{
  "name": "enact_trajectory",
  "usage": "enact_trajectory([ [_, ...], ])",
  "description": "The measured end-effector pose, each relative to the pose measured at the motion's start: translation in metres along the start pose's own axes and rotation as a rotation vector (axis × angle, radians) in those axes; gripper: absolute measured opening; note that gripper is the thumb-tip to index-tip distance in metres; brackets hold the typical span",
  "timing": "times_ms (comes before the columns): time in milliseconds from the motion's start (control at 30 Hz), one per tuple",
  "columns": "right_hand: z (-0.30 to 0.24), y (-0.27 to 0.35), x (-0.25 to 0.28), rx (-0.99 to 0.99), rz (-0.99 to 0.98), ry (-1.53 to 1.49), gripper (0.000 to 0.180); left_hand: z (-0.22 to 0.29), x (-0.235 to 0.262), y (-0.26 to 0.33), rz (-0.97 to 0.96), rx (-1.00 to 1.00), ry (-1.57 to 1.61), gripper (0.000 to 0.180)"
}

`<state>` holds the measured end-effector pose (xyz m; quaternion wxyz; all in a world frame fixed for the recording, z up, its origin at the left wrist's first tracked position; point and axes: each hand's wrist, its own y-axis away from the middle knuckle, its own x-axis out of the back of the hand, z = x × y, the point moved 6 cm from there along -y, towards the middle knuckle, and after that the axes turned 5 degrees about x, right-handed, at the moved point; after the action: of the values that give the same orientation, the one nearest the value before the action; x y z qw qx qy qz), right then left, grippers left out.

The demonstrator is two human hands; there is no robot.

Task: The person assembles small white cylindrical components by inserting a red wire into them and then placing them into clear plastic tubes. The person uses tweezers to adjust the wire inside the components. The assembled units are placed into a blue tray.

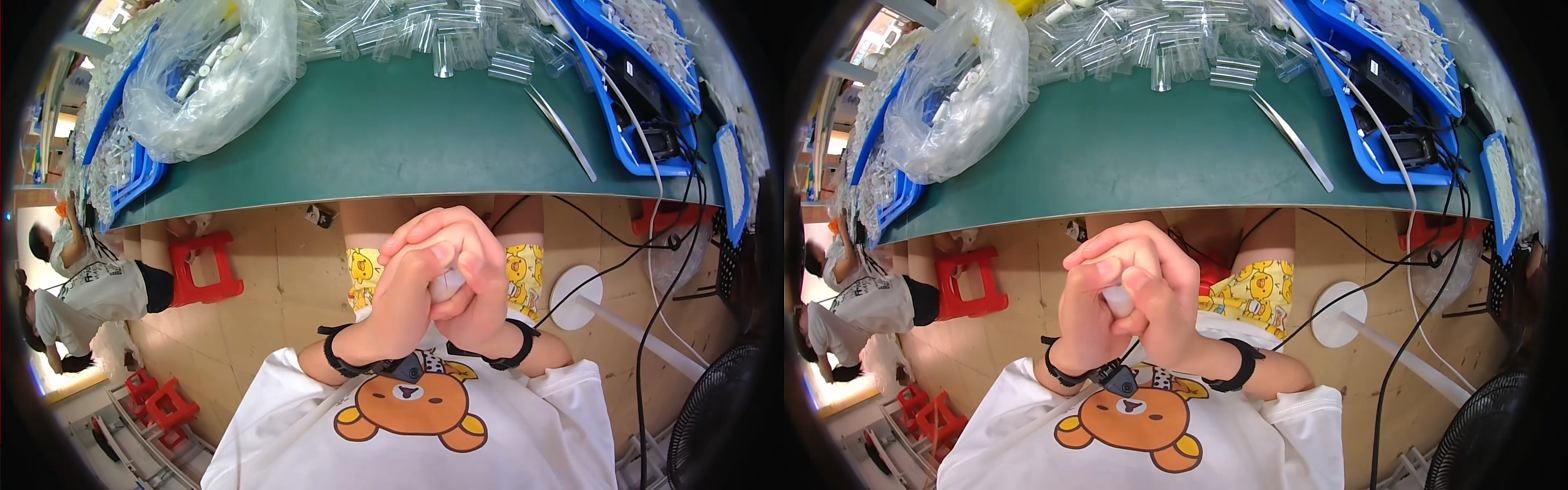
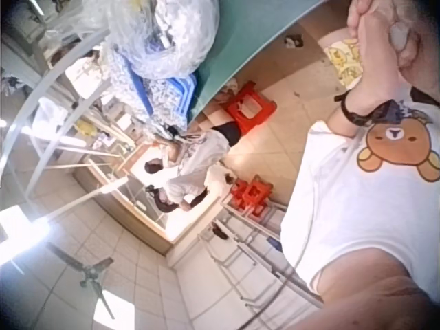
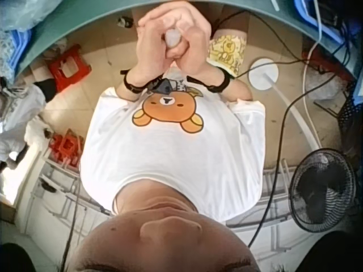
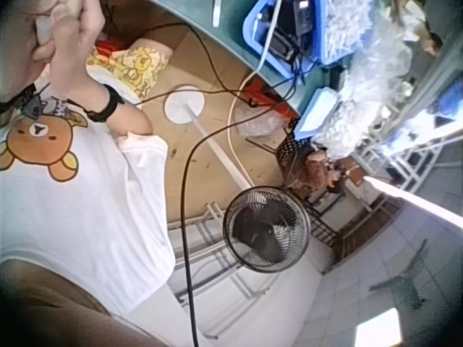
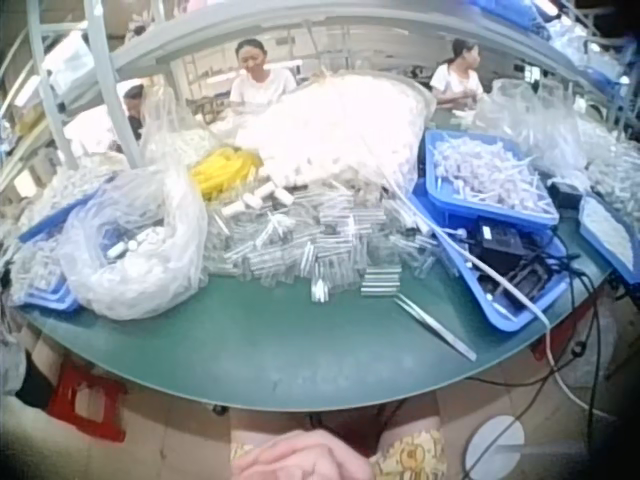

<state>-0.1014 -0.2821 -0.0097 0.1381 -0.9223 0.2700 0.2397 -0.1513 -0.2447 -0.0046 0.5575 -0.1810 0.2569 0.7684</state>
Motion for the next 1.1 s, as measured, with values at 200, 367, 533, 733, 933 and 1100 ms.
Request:
enact_trajectory([
  [200,-0.016,0.001,0.009,-0.027,-0.021,-0.272,0.061,0.010,-0.014,-0.004,-0.165,0.003,0.164,0.043],
  [367,-0.035,0.014,0.017,0.172,0.060,0.052,0.067,0.018,-0.024,0.007,-0.040,-0.009,0.086,0.044],
  [533,-0.050,0.020,0.012,0.440,-0.132,0.250,0.076,0.022,-0.024,0.016,-0.116,-0.077,0.050,0.040],
  [733,-0.068,0.028,-0.013,0.621,-0.068,0.543,0.074,0.025,-0.027,0.024,-0.172,-0.138,0.069,0.035],
  [933,-0.076,0.029,-0.014,0.640,-0.027,0.617,0.066,0.020,-0.021,0.027,-0.116,-0.220,0.012,0.033],
  [1100,-0.086,0.026,-0.016,0.601,-0.108,0.773,0.067,0.020,-0.014,0.025,-0.181,-0.231,-0.045,0.037],
])
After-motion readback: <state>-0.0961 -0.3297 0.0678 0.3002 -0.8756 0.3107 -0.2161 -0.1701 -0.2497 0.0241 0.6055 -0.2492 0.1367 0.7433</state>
